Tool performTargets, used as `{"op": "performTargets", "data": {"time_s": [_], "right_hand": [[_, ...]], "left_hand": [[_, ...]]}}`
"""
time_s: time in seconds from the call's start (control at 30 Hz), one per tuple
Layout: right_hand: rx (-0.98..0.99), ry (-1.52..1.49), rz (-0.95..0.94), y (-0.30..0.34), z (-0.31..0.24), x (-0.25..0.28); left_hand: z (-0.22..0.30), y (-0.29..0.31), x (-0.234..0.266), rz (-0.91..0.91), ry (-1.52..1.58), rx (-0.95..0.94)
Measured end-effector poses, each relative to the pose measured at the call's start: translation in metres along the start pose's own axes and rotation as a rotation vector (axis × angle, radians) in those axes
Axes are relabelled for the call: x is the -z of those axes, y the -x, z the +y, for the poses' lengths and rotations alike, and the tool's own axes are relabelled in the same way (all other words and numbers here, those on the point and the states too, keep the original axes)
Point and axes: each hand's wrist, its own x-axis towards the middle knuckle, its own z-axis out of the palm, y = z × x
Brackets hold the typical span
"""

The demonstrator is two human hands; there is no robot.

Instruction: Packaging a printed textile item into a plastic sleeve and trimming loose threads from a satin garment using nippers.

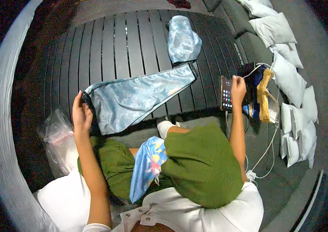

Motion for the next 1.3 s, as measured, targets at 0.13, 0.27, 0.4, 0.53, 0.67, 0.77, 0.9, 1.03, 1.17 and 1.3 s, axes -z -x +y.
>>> {"op": "performTargets", "data": {"time_s": [0.13,0.27,0.4,0.53,0.67,0.77,0.9,1.03,1.17,1.3], "right_hand": [[-0.246,-0.428,-0.358,-0.012,-0.041,-0.061],[-0.190,-0.225,-0.745,-0.014,-0.083,-0.103],[-0.148,-0.210,-0.697,-0.008,-0.081,-0.118],[-0.153,-0.297,-0.633,0.005,-0.084,-0.117],[-0.076,-0.164,-0.810,0.019,-0.099,-0.115],[-0.084,-0.189,-0.850,0.024,-0.098,-0.121],[0.181,-0.003,-0.280,0.021,-0.074,-0.092],[-0.036,0.330,-0.133,0.026,-0.057,-0.036],[-0.251,0.402,-0.333,0.028,-0.022,-0.024],[-0.063,0.369,-0.130,0.030,-0.043,-0.040]], "left_hand": [[-0.007,-0.001,-0.014,0.039,-0.190,-0.080],[-0.005,-0.007,-0.005,0.051,-0.423,-0.105],[0.005,-0.007,-0.002,0.088,-0.350,-0.157],[0.015,-0.016,0.001,0.075,-0.315,-0.221],[0.017,-0.027,0.008,0.173,-0.524,-0.280],[0.021,-0.049,0.047,0.403,-1.058,-0.312],[0.008,-0.049,0.060,0.487,-1.357,-0.444],[0.006,-0.040,0.048,0.485,-1.311,-0.420],[-0.010,-0.037,0.015,0.809,-1.733,-0.644],[-0.025,-0.038,0.021,0.683,-1.688,-0.790]]}}
